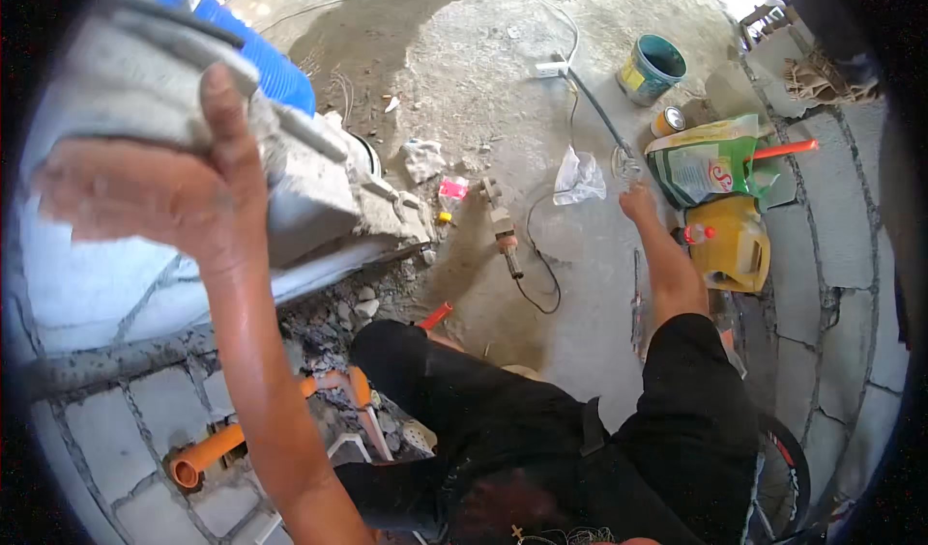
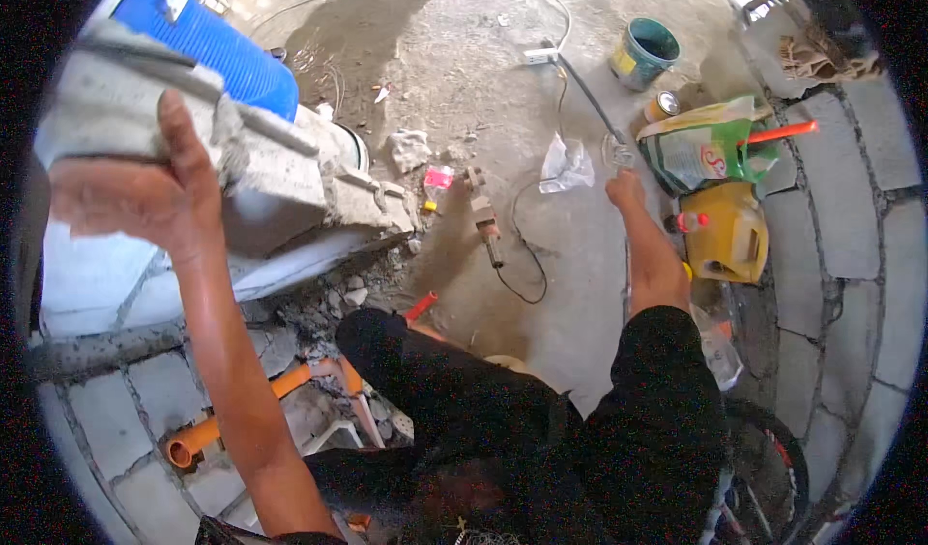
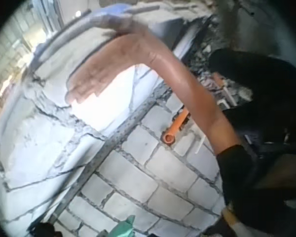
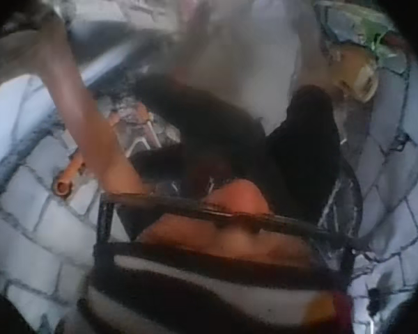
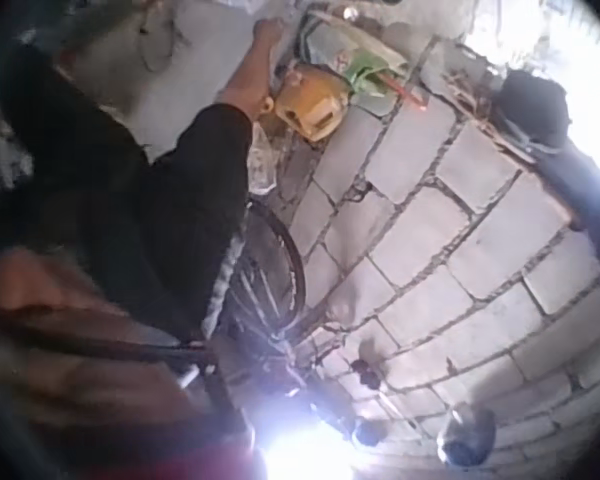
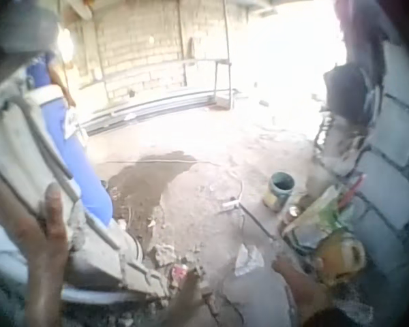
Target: Connecting and installing plumbing pipes into a construction wall and floor.
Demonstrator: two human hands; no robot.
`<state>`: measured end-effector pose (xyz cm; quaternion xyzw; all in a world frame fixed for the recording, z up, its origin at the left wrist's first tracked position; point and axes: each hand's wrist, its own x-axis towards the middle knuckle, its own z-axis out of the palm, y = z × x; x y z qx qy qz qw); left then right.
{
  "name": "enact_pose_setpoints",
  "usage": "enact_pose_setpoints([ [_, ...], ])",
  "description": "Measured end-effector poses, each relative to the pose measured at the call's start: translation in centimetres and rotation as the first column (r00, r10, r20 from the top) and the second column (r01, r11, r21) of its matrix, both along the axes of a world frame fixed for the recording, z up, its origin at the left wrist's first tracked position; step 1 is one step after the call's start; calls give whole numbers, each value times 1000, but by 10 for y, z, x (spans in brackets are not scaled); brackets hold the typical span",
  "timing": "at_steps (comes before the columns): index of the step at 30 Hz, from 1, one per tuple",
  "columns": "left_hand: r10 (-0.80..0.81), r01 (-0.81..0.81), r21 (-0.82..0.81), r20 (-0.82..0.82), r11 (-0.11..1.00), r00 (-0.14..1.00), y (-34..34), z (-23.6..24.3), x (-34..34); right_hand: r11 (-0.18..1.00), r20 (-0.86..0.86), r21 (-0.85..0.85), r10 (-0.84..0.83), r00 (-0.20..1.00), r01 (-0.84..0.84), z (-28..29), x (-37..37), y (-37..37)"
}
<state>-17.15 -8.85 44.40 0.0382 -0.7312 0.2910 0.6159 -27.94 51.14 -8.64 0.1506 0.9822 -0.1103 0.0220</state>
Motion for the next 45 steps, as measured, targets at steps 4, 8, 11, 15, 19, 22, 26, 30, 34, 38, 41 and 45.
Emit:
enact_pose_setpoints([
  [4,-190,198,-103,84,975,978,3,14,-1,929,-23,228,304,952,-291,-32,-40,31],
  [8,-293,270,221,75,937,953,30,7,11,798,140,340,479,866,-497,-18,-59,-5],
  [11,-631,589,341,18,733,775,19,3,1,503,428,495,568,703,-708,-21,-94,50],
  [15,-310,127,605,208,786,928,21,4,39,739,318,409,434,843,-535,-34,-107,10],
  [19,-116,50,136,532,989,839,-19,11,90,1000,265,19,2,964,-7,-4,-104,-48],
  [22,-162,52,221,519,974,840,-29,-7,81,990,235,117,55,970,-84,-4,-104,-16],
  [26,-201,41,306,514,951,834,-26,-10,84,992,298,127,-35,954,-3,20,-91,-45],
  [30,-285,60,437,471,897,835,-29,-25,88,982,381,186,-95,920,24,16,-69,-10],
  [34,-326,50,535,437,843,838,-33,-33,86,968,660,138,67,748,-209,-1,7,69],
  [38,-392,92,628,359,773,847,-32,-44,68,905,558,304,84,826,-297,17,50,95],
  [41,-390,78,665,334,742,858,-24,-45,62,946,61,-29,324,944,-323,54,11,-60],
  [45,-411,101,716,274,690,870,-9,-33,45,991,358,-120,104,928,-65,18,-24,-144],
])
